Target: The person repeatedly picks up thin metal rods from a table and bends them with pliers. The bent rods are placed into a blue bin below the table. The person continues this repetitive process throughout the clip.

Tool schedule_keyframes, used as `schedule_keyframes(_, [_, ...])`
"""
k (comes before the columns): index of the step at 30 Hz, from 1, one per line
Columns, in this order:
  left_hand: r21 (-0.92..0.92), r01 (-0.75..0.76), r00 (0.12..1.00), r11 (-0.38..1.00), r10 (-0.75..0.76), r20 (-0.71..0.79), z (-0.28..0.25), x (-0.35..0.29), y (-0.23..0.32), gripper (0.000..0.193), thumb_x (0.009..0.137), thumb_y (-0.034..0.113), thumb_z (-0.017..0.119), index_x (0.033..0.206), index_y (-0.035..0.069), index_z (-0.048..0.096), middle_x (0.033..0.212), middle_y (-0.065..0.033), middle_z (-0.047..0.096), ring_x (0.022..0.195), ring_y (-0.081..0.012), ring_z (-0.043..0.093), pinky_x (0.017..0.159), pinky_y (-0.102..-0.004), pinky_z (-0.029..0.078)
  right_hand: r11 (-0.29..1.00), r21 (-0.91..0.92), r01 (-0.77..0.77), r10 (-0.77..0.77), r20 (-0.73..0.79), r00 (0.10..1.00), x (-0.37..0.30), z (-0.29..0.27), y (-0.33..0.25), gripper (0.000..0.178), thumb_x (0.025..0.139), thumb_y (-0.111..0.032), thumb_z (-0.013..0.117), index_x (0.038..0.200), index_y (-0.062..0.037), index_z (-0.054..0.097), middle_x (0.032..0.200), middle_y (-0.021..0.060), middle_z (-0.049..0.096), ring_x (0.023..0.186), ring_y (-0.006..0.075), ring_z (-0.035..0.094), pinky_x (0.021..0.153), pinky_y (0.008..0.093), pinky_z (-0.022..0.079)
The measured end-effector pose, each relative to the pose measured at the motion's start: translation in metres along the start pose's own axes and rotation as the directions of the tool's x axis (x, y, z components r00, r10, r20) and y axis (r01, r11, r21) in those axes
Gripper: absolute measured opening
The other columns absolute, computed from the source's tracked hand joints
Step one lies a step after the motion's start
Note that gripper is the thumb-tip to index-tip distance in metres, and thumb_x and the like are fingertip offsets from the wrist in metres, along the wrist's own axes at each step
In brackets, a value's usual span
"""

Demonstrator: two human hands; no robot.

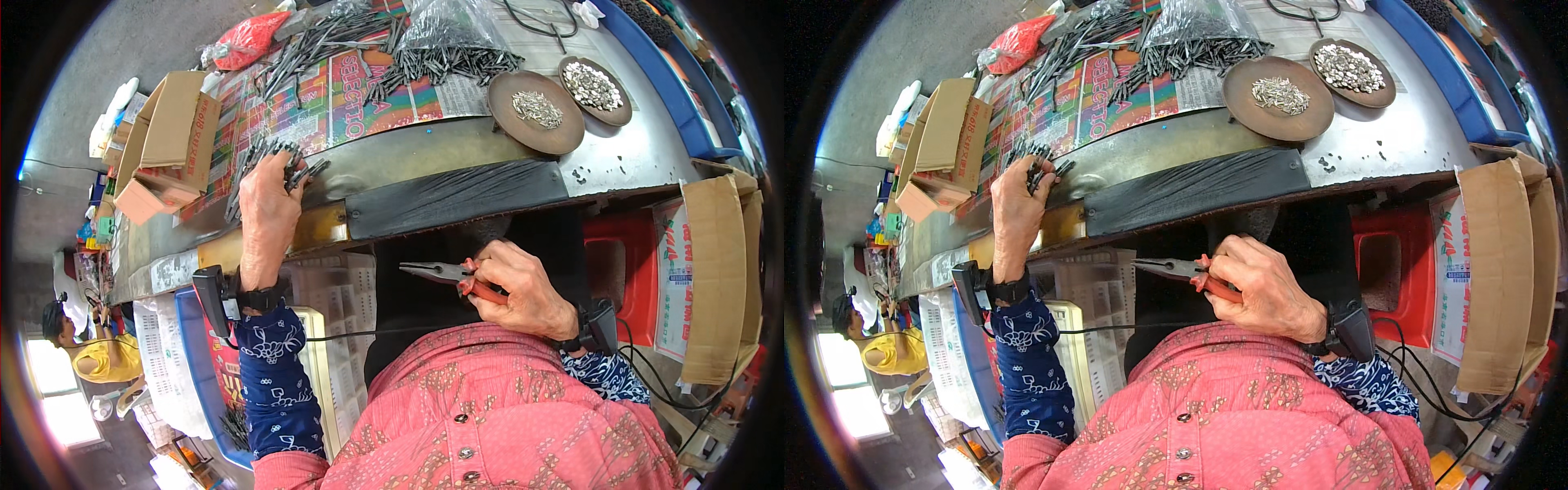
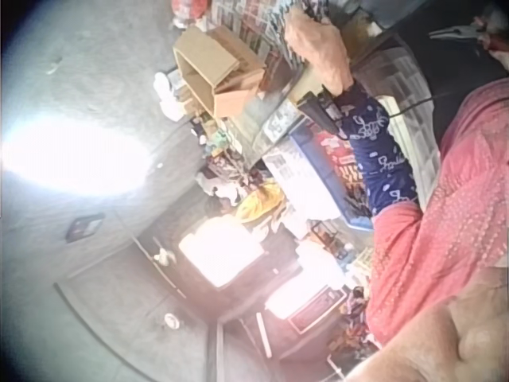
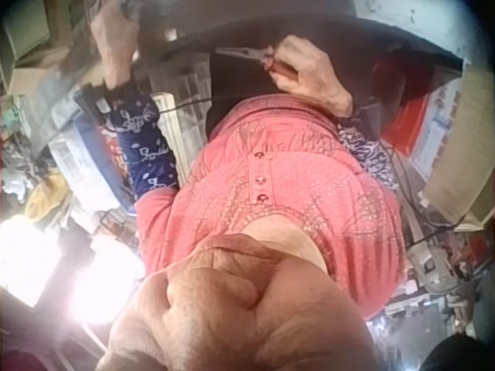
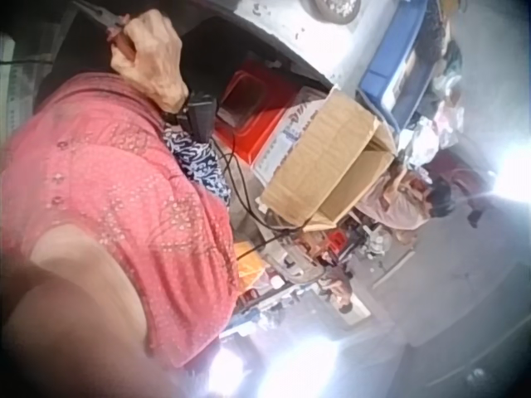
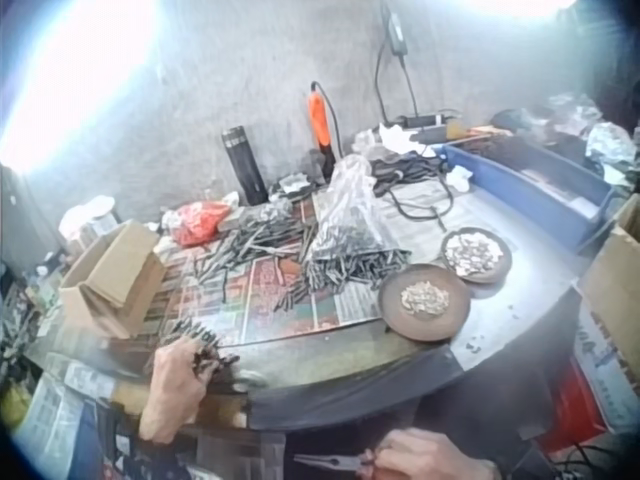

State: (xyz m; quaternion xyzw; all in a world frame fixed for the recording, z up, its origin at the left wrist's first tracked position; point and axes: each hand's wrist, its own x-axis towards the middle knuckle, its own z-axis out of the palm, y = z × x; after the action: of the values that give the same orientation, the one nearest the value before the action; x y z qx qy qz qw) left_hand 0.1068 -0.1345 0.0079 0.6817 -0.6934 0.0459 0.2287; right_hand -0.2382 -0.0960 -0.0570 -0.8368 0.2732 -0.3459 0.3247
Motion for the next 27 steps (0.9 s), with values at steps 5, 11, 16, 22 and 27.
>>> schedule_keyframes(5, [0.067, -0.009, 0.999, 0.998, 0.006, 0.037, -0.001, 0.004, -0.001, 0.017, 0.087, 0.009, 0.074, 0.099, -0.002, 0.068, 0.092, -0.0192, 0.07, 0.087, -0.0358, 0.069, 0.076, -0.0417, 0.053, 1.0, 0.009, 0.009, -0.009, 0.001, 1.0, -0.001, 0.0, -0.001, 0.015, 0.073, -0.003, 0.074, 0.086, -0.0026, 0.066, 0.09, 0.0105, 0.061, 0.082, 0.0291, 0.061, 0.071, 0.039, 0.051])
schedule_keyframes(11, [0.166, -0.057, 0.998, 0.984, 0.05, 0.049, -0.001, 0.008, -0.003, 0.024, 0.084, 0.013, 0.077, 0.101, -0.001, 0.068, 0.093, -0.0227, 0.069, 0.09, -0.0422, 0.065, 0.077, -0.0466, 0.051, 0.999, 0.01, 0.03, -0.03, -0.02, 0.999, 0.001, -0.001, -0.006, 0.013, 0.073, -0.002, 0.074, 0.083, -0.0033, 0.066, 0.09, 0.0102, 0.062, 0.084, 0.0281, 0.062, 0.072, 0.0377, 0.052])
schedule_keyframes(16, [0.165, -0.122, 0.992, 0.979, 0.125, -0.011, 0.003, 0.006, -0.005, 0.02, 0.085, 0.008, 0.074, 0.101, -0.001, 0.065, 0.092, -0.024, 0.067, 0.089, -0.0439, 0.064, 0.075, -0.046, 0.051, 0.999, -0.004, 0.04, -0.04, -0.032, 0.999, 0.002, -0.001, -0.012, 0.012, 0.073, -0.001, 0.075, 0.082, -0.0045, 0.067, 0.089, 0.0095, 0.062, 0.084, 0.0274, 0.063, 0.071, 0.0373, 0.053])
schedule_keyframes(22, [-0.102, -0.07, 0.961, 0.992, 0.039, -0.275, -0.007, -0.004, 0.007, 0.018, 0.09, -0.001, 0.065, 0.107, 0.002, 0.065, 0.087, -0.0203, 0.07, 0.075, -0.0336, 0.07, 0.068, -0.0394, 0.053, 0.997, -0.03, 0.065, -0.067, -0.07, 0.995, 0.003, -0.006, -0.018, 0.014, 0.073, 0.0, 0.076, 0.082, -0.0054, 0.066, 0.089, 0.0091, 0.062, 0.082, 0.0269, 0.062, 0.07, 0.0372, 0.052])
schedule_keyframes(27, [-0.749, 0.052, 0.952, 0.661, -0.261, -0.164, -0.034, -0.035, 0.047, 0.012, 0.101, 0.005, 0.058, 0.104, -0.004, 0.066, 0.083, -0.0075, 0.07, 0.056, -0.0034, 0.051, 0.052, -0.0205, 0.04, 0.995, -0.051, 0.082, -0.087, -0.108, 0.99, 0.006, -0.01, -0.025, 0.018, 0.071, 0.001, 0.077, 0.082, -0.0042, 0.065, 0.091, 0.0106, 0.062, 0.081, 0.0281, 0.062, 0.069, 0.0371, 0.052])
